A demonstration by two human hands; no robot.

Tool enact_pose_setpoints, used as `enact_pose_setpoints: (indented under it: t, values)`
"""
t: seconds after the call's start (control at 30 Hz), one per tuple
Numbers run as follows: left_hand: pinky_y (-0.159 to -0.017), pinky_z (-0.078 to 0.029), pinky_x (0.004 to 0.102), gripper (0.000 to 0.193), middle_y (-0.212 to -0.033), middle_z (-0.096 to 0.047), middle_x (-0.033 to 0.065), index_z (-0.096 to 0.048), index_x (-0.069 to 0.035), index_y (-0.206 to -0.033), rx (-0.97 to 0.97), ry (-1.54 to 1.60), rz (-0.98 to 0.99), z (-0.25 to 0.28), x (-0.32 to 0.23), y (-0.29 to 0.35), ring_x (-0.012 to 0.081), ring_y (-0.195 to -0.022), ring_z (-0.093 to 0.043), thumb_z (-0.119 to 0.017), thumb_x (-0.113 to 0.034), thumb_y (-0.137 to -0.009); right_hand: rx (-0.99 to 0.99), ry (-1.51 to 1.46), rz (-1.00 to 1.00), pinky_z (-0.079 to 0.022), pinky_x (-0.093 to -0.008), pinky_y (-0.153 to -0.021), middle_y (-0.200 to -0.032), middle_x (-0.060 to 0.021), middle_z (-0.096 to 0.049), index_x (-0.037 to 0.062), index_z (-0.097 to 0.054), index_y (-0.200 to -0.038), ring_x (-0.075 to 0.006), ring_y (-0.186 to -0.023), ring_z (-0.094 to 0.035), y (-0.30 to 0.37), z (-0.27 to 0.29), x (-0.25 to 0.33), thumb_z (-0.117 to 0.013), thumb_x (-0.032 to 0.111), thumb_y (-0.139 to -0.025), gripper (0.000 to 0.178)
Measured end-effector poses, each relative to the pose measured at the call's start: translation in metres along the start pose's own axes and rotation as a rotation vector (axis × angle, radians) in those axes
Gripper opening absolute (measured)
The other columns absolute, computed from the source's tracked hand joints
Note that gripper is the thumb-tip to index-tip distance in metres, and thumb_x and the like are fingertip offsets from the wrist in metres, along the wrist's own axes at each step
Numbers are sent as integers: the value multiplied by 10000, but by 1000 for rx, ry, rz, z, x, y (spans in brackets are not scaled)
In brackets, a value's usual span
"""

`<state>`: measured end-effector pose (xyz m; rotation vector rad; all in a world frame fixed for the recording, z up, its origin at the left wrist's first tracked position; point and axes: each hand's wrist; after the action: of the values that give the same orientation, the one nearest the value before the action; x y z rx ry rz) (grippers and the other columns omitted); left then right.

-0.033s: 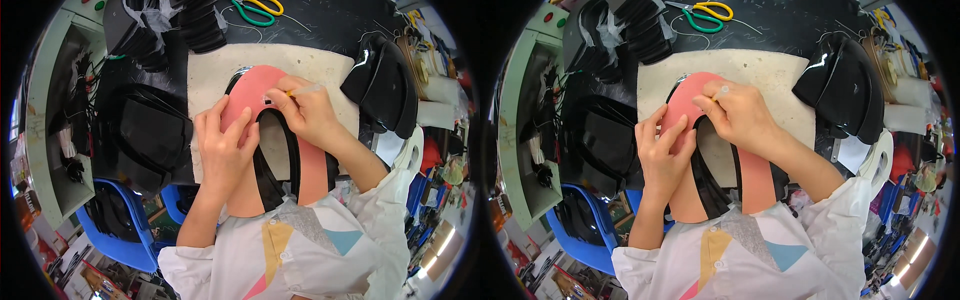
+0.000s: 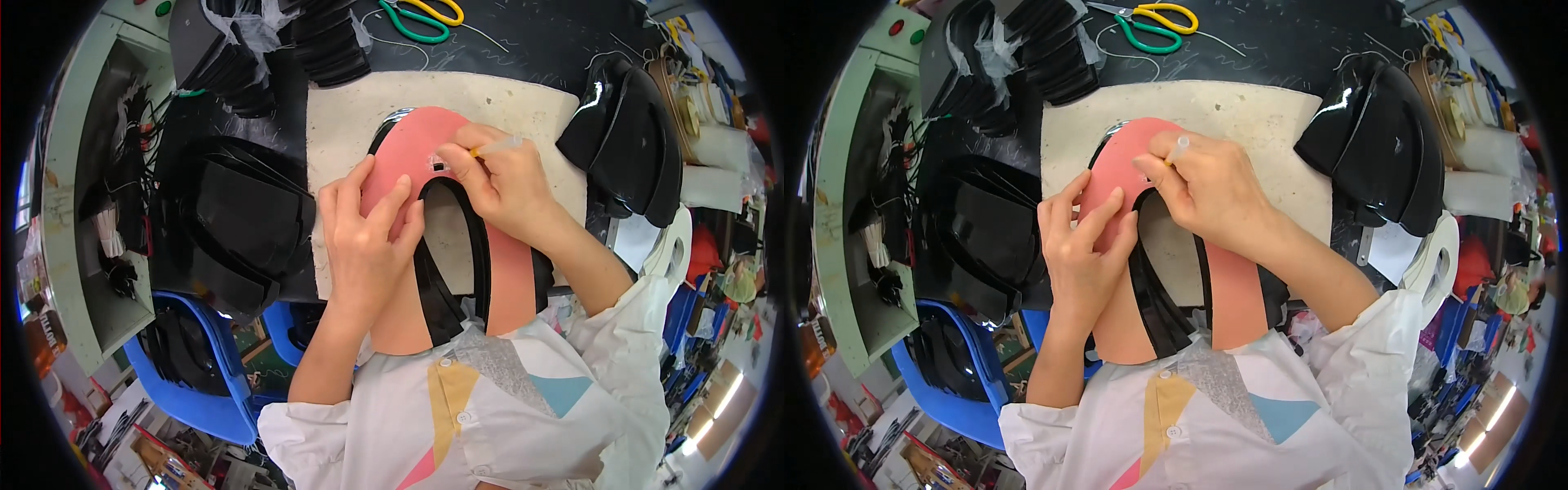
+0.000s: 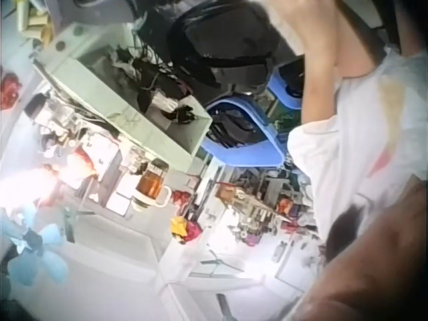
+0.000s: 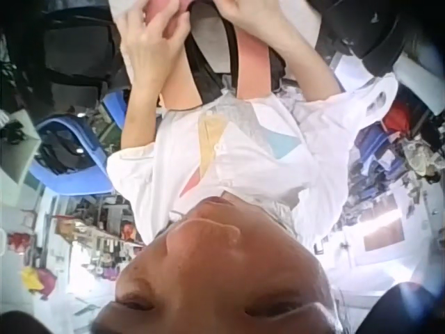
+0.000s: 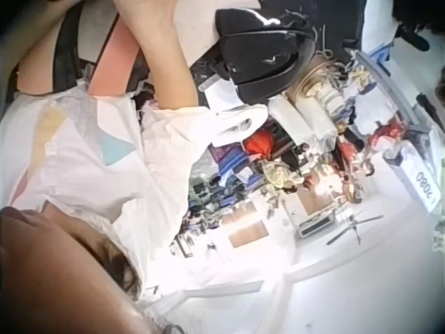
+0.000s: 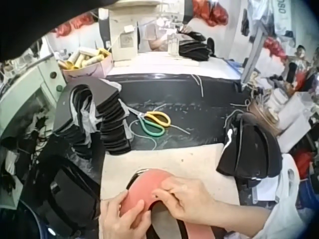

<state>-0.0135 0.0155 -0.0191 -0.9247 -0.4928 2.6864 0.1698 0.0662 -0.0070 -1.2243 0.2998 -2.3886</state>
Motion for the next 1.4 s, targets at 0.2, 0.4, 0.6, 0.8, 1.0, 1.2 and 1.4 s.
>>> enact_pose_setpoints:
  t: [0.2, 0.4, 0.6, 0.8, 1.0, 1.2, 1.4]
  values:
    - [-771, -503, 348, 313, -1191, -621, 148, -758, -80, -1003, -4, 12, 5, -1, 1, 1, 289, -983, -563, -794, -61, -693, -10, -283, -258, -500, -337, -544, -709, -128, -629, 30, -692, -926, -278, -593, -617, 2, 0, -3, -676, 178, -907, 150]
    - [-862, -489, 360, 388, -1202, -616, 138, -741, -69, -1082, 175, 278, 257, 16, 5, -8, 279, -1013, -577, -827, -148, -712, 39, -51, -408, -512, -273, -623, -801, -98, -696, 28, -707, -939, -153, -710, -649, 6, 30, -44, -709, 254, -888, 231]
    - [-877, -468, 386, 433, -1215, -597, 124, -715, -75, -1117, 72, 131, 111, 9, 2, -4, 302, -1035, -549, -830, -181, -714, -809, -503, -453, -527, -226, -635, -853, -33, -689, 7, -654, -972, -90, -712, -648, 9, 143, -107, -713, 159, -915, 172]
    - [-814, -508, 356, 338, -1142, -600, 155, -736, -80, -1049, -148, -9, -181, 3, -6, 1, 306, -992, -600, -803, -13, -725, -964, -710, -294, -538, -240, -749, -984, -63, -691, -21, -634, -1030, -123, -864, -670, 22, 169, -95, -672, 126, -935, 180]
    - [-744, -488, 213, 335, -1131, -662, 69, -662, 13, -1201, -513, 376, 453, 105, 27, -5, 99, -869, -598, -682, -20, -869, -800, -1202, -436, -524, -294, -762, -813, -18, -647, 20, -656, -1040, -110, -680, -591, 41, 171, -106, -630, 140, -960, 147]
    - [-951, -465, 322, 340, -1144, -671, 140, -659, -30, -1229, -302, -226, 483, 165, 207, 31, 239, -1048, -633, -688, -134, -907, -380, -1355, -735, -497, -497, -993, -899, 41, -640, 77, -639, -1080, -86, -812, -598, 41, 67, -72, -615, 223, -970, 184]
    - [-955, -473, 367, 321, -1277, -599, 194, -676, -20, -1160, -17, 249, 74, 39, 27, 17, 314, -1119, -621, -648, -24, -840, -487, -1271, -978, -513, -345, -896, -956, 27, -626, 93, -609, -1076, -104, -862, -581, 58, 22, -31, -615, 277, -976, 210]
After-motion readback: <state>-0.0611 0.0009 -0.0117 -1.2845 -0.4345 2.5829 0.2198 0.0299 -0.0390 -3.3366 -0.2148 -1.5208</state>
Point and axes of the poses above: each hand's wrist, its own y-axis away from the middle knuckle, its own z-axis out of the back of the hand, x = y × z
